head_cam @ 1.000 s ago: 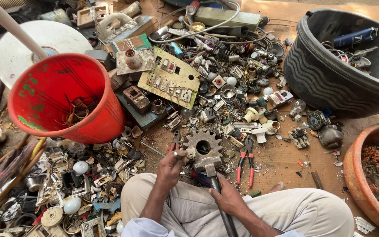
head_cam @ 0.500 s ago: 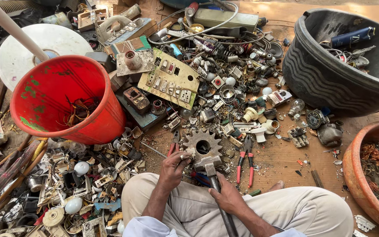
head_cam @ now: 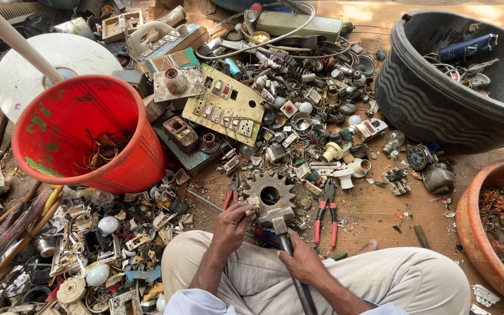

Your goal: The person sits cross-legged on the ground and uses a hammer to strike a metal gear-like object, attempting to break it apart or remove a component. The person repeatedly hits the object and occasionally uses pliers to manipulate the pieces.

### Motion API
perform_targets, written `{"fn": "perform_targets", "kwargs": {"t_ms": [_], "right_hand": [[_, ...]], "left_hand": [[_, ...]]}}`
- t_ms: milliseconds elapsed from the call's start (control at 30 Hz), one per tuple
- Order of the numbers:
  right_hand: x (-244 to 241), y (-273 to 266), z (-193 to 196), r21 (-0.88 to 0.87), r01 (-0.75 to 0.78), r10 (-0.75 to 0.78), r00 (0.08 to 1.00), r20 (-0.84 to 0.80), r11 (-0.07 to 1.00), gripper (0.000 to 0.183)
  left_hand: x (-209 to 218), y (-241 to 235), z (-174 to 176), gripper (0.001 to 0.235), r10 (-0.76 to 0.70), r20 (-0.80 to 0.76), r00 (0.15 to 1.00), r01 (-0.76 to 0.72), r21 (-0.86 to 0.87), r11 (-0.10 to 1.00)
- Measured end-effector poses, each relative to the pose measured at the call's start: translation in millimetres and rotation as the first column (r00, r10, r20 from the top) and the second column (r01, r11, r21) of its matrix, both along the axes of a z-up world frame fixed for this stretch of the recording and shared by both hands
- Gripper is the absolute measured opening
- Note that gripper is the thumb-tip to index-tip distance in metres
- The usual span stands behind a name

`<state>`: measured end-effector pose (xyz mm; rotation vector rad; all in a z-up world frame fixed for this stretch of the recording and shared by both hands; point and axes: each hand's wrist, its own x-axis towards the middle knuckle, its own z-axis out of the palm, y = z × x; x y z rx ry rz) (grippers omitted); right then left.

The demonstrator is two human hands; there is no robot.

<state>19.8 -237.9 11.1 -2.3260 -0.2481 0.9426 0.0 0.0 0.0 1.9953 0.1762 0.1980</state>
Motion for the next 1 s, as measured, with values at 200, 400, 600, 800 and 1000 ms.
{"fn": "perform_targets", "kwargs": {"t_ms": [200, 400, 600, 800, 1000], "right_hand": [[-1, 0, 5, 0.011, -0.015, 0.014, 1.000, 0.009, 1.000, 0.080], [-1, 1, 9, -0.010, -0.023, 0.023, 1.000, -0.007, 1.000, 0.082], [0, -2, -2, 0.021, -0.028, 0.028, 1.000, -0.002, 0.999, 0.083], [-2, -4, -6, 0.068, -0.008, 0.008, 1.000, 0.007, 0.998, 0.082], [0, -1, -9, 0.167, 0.438, -0.317, 0.820, -0.476, 0.883, 0.051]], "left_hand": [[-4, -3, -3, 0.023, -0.065, 0.197, 0.978, 0.050, 0.080, 0.996], [-5, -10, -10, 0.022, -0.106, 0.174, 0.979, 0.027, 0.406, 0.914], [-4, -6, -6, 0.029, -0.019, 0.102, 0.995, -0.003, 0.208, 0.978], [-2, -4, -5, 0.028, -0.005, -0.003, 1.000, 0.005, 0.165, 0.986], [4, 5, -15, 0.034, -0.065, 0.053, 0.996, 0.055, 0.177, 0.983]]}}
